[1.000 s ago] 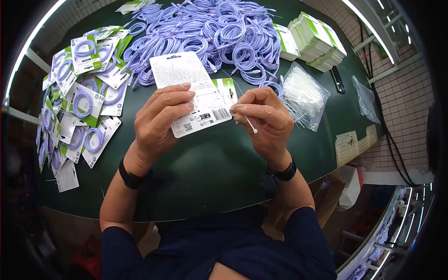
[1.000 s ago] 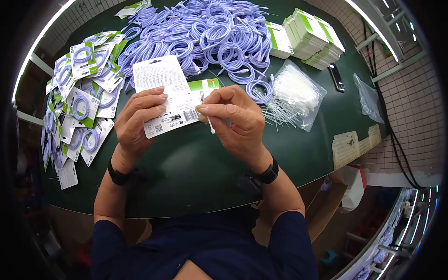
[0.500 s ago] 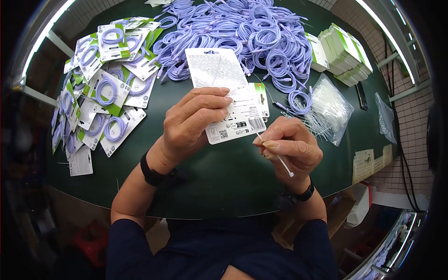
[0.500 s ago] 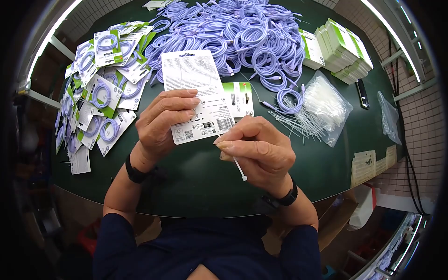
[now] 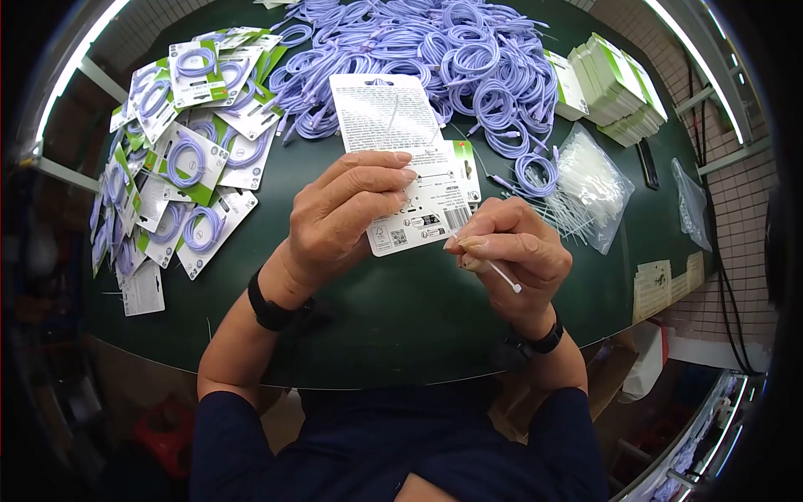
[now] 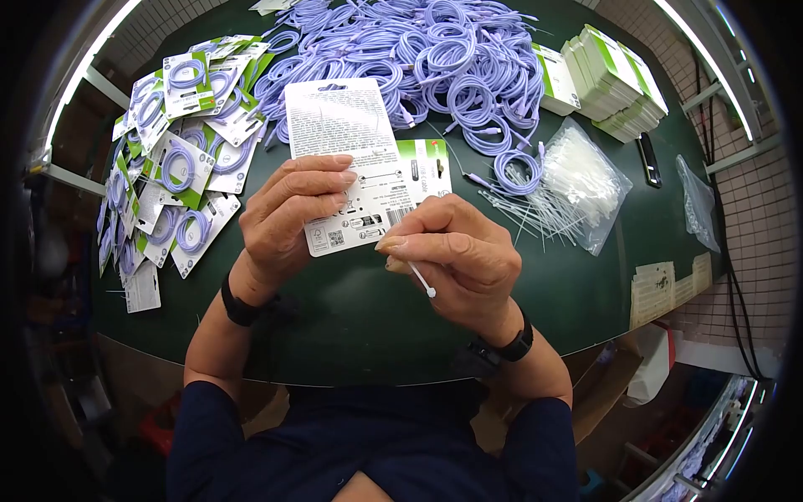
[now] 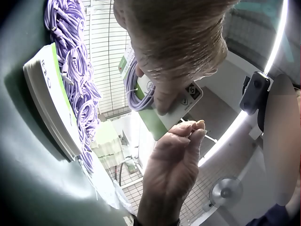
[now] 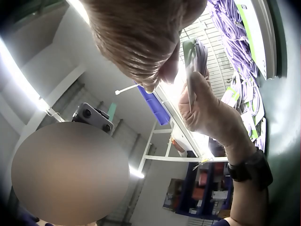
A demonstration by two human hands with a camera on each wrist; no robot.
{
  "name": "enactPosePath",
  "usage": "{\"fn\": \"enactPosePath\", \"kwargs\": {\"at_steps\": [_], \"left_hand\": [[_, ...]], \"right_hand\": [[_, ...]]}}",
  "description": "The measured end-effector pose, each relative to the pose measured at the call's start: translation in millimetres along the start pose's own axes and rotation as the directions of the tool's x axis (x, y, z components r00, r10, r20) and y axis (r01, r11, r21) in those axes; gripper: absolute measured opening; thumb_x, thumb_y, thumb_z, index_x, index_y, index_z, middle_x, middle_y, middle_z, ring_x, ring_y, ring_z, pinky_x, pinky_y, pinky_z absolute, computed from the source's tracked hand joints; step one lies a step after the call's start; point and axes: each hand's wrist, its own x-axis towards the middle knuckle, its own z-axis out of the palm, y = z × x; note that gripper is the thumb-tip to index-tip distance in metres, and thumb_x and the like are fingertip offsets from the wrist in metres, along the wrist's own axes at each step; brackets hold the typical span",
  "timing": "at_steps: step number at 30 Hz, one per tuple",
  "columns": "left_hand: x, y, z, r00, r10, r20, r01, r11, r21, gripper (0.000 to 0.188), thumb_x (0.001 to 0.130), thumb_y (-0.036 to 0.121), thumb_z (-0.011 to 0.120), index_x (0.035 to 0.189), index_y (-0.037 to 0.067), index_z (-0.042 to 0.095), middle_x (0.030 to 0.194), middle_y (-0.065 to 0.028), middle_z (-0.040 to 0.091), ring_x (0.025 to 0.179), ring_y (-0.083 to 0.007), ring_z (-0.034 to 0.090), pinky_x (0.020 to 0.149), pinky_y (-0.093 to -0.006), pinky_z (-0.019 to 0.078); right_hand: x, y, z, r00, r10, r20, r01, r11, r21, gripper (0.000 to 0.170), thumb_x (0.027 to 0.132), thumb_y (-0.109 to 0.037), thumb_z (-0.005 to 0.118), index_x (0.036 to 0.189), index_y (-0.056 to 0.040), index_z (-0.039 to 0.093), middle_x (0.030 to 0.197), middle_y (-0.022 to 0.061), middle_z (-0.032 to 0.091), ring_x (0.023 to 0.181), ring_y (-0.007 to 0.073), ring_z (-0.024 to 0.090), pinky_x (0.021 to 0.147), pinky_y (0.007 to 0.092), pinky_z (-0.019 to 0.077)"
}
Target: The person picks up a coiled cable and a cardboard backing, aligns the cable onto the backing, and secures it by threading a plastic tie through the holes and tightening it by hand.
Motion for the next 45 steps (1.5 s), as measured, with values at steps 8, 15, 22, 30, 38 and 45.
{"fn": "enactPosePath", "kwargs": {"at_steps": [8, 15, 22, 30, 38, 45], "left_hand": [[2.2, 5.9, 4.1, 0.999, 0.032, 0.002, -0.032, 0.999, -0.005, 0.025, 0.073, 0.001, 0.087, 0.089, 0.000, 0.067, 0.103, -0.0147, 0.077, 0.105, -0.0357, 0.077, 0.086, -0.0408, 0.0650], [3.1, 17.3, 4.9, 0.999, 0.028, 0.031, -0.030, 0.999, 0.044, 0.025, 0.072, 0.002, 0.087, 0.088, 0.000, 0.069, 0.102, -0.0147, 0.077, 0.103, -0.0357, 0.077, 0.084, -0.0405, 0.0652], [7.0, 36.1, -3.8, 0.994, 0.081, 0.072, -0.095, 0.970, 0.222, 0.017, 0.073, 0.007, 0.081, 0.086, 0.003, 0.071, 0.095, -0.0095, 0.077, 0.096, -0.0276, 0.078, 0.072, -0.0333, 0.0609], [28.0, 73.5, -16.0, 0.985, 0.135, 0.110, -0.163, 0.934, 0.317, 0.012, 0.074, 0.007, 0.077, 0.085, 0.005, 0.071, 0.091, -0.0064, 0.076, 0.086, -0.0231, 0.077, 0.069, -0.0311, 0.0571], [14.6, 85.4, 0.9, 0.996, -0.093, -0.002, 0.093, 0.991, -0.101, 0.008, 0.089, 0.005, 0.075, 0.094, 0.002, 0.069, 0.088, -0.0117, 0.075, 0.081, -0.0268, 0.077, 0.073, -0.0350, 0.0605], [15.6, 66.8, -3.8, 0.744, -0.666, 0.047, 0.627, 0.673, -0.392, 0.012, 0.109, 0.008, 0.059, 0.114, -0.002, 0.064, 0.093, -0.0123, 0.075, 0.082, -0.0167, 0.073, 0.073, -0.0289, 0.0586]], "right_hand": [[6.6, -2.7, -1.3, 0.999, -0.039, 0.019, 0.041, 0.993, -0.114, 0.032, 0.080, 0.010, 0.084, 0.107, -0.0056, 0.079, 0.097, 0.0138, 0.075, 0.081, 0.0210, 0.069, 0.068, 0.0297, 0.0541], [6.4, 5.7, -7.6, 0.999, 0.013, 0.044, -0.006, 0.987, -0.162, 0.035, 0.078, 0.009, 0.086, 0.108, -0.0065, 0.080, 0.095, 0.0102, 0.075, 0.082, 0.0191, 0.068, 0.069, 0.0286, 0.0534], [15.1, -8.6, -8.7, 0.977, 0.190, 0.100, -0.181, 0.979, -0.095, 0.030, 0.077, 0.008, 0.087, 0.103, -0.0068, 0.083, 0.092, 0.0078, 0.074, 0.084, 0.0154, 0.068, 0.071, 0.0278, 0.0545], [27.5, -30.0, -21.0, 0.922, 0.318, 0.222, -0.344, 0.935, 0.087, 0.024, 0.079, -0.001, 0.089, 0.102, -0.0064, 0.084, 0.089, 0.0063, 0.073, 0.085, 0.0145, 0.067, 0.074, 0.0281, 0.0530], [28.2, -32.5, -21.5, 0.918, 0.309, 0.250, -0.385, 0.848, 0.363, 0.027, 0.088, -0.017, 0.085, 0.107, 0.0013, 0.080, 0.090, 0.0105, 0.071, 0.084, 0.0180, 0.063, 0.072, 0.0300, 0.0478], [18.2, -15.2, -9.2, 0.965, 0.014, -0.262, -0.033, 0.997, -0.069, 0.029, 0.086, -0.008, 0.086, 0.113, -0.0009, 0.077, 0.098, 0.0091, 0.069, 0.088, 0.0196, 0.060, 0.072, 0.0319, 0.0478]]}}
